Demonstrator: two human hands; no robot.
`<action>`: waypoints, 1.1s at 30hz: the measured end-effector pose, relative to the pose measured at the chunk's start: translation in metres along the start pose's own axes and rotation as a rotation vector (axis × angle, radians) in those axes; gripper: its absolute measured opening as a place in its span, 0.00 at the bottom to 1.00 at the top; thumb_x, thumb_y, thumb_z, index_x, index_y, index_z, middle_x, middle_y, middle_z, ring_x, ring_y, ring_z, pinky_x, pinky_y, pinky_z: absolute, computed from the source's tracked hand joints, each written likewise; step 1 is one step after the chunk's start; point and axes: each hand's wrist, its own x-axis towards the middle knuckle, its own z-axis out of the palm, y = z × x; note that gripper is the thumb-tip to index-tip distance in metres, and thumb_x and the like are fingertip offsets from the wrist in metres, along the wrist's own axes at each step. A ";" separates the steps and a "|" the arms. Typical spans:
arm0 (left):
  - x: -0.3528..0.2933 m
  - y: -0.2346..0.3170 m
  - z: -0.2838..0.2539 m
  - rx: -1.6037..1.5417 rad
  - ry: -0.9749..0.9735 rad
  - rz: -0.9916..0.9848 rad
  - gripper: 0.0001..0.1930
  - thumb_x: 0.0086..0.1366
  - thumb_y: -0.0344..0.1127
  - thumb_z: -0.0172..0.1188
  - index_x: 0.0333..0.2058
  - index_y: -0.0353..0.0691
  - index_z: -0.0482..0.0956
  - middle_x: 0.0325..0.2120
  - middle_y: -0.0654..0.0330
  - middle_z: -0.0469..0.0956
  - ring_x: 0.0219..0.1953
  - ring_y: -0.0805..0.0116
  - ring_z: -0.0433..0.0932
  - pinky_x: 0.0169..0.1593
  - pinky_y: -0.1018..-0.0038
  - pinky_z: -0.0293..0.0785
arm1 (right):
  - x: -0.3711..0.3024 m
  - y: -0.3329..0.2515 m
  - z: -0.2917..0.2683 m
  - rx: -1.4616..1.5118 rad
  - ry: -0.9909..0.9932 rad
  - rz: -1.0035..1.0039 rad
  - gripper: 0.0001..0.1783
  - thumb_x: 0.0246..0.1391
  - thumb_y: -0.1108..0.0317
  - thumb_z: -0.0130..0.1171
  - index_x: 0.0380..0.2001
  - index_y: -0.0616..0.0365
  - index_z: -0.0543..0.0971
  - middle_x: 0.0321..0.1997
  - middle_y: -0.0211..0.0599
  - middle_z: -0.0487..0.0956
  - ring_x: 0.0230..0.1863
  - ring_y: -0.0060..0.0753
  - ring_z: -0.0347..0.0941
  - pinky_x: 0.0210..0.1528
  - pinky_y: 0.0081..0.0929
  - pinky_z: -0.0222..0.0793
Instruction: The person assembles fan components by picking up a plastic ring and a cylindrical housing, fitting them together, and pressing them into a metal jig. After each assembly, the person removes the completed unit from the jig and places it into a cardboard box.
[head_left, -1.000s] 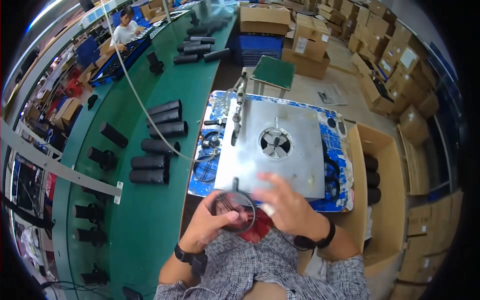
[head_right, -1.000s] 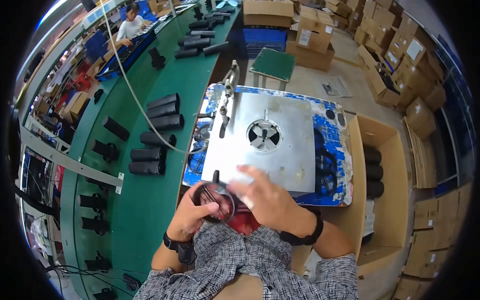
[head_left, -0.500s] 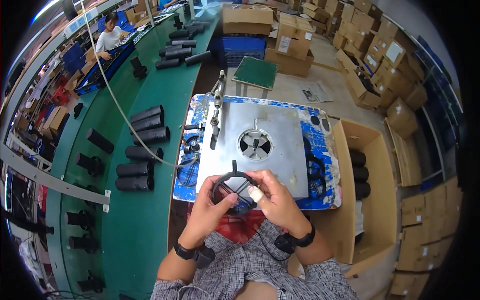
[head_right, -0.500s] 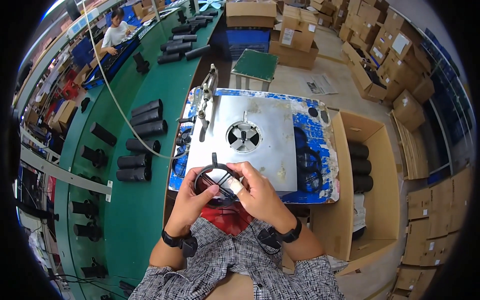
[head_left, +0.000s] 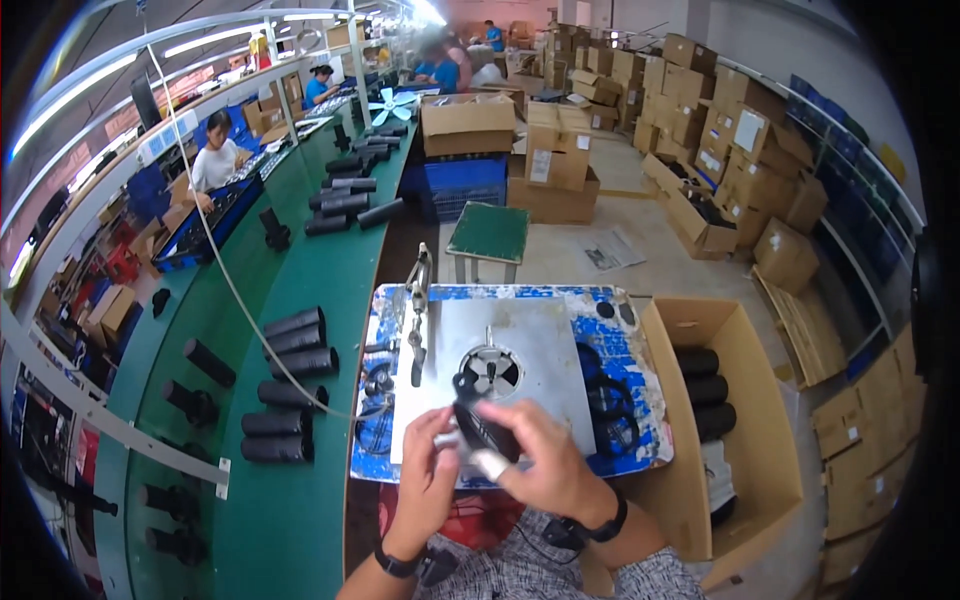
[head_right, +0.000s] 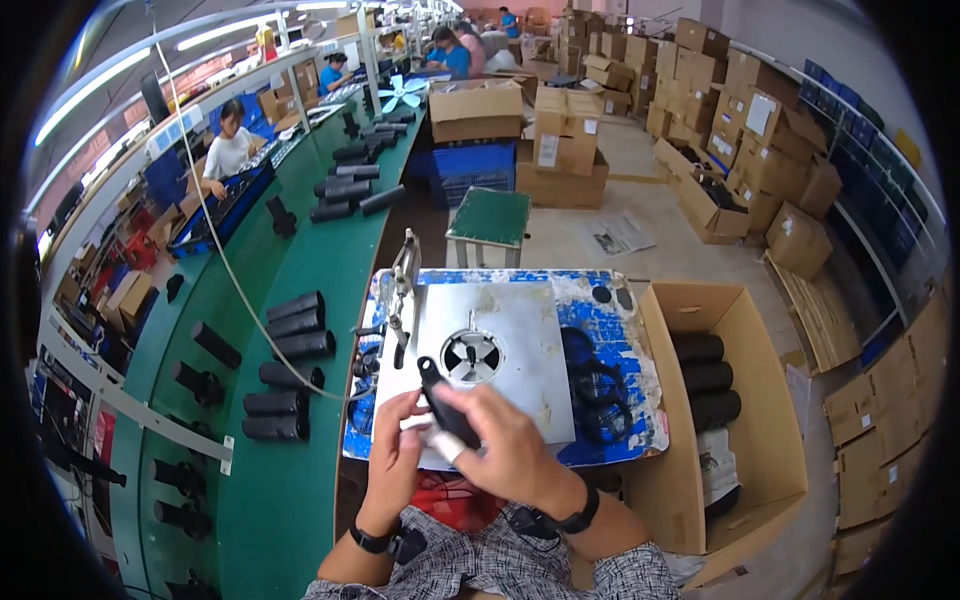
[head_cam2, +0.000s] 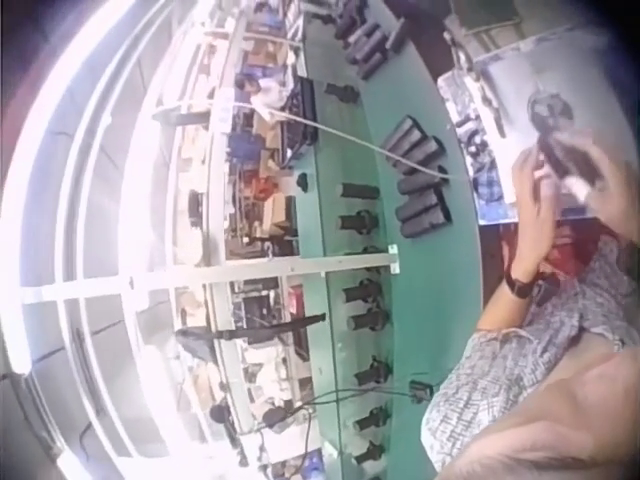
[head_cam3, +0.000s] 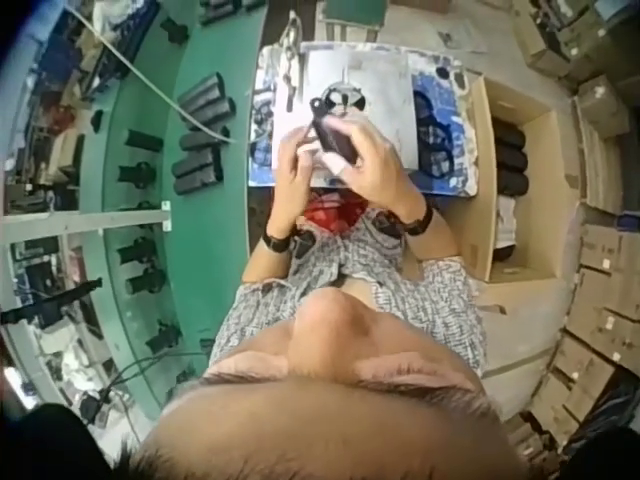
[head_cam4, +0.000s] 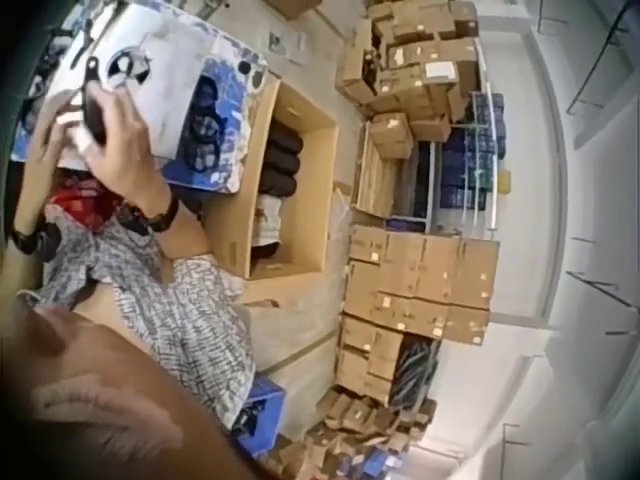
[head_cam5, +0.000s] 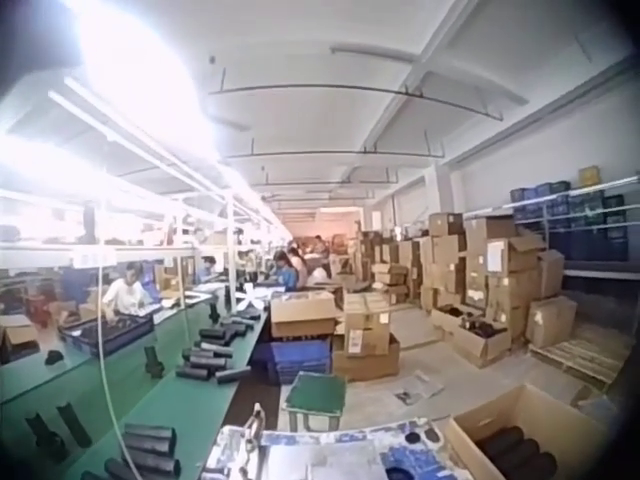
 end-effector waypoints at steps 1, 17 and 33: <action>-0.006 -0.001 -0.005 -0.342 -0.059 -0.215 0.23 0.72 0.30 0.64 0.61 0.33 0.67 0.53 0.56 0.74 0.55 0.65 0.75 0.56 0.67 0.75 | -0.002 0.000 0.005 -0.005 0.012 -0.005 0.33 0.59 0.76 0.64 0.68 0.62 0.70 0.53 0.47 0.80 0.45 0.44 0.83 0.45 0.35 0.79; 0.010 -0.001 -0.002 -0.307 -0.077 -0.486 0.20 0.69 0.26 0.67 0.57 0.34 0.74 0.42 0.58 0.82 0.42 0.72 0.83 0.49 0.73 0.84 | -0.023 0.048 0.021 0.438 -0.042 0.456 0.27 0.63 0.75 0.64 0.64 0.63 0.71 0.45 0.38 0.82 0.42 0.18 0.80 0.43 0.18 0.74; 0.041 -0.021 0.026 0.254 -0.085 -0.045 0.15 0.74 0.30 0.63 0.52 0.35 0.68 0.36 0.60 0.78 0.38 0.75 0.76 0.43 0.77 0.75 | 0.009 0.055 0.008 -0.267 -0.051 0.325 0.33 0.50 0.68 0.67 0.58 0.63 0.68 0.50 0.54 0.79 0.46 0.58 0.82 0.46 0.50 0.79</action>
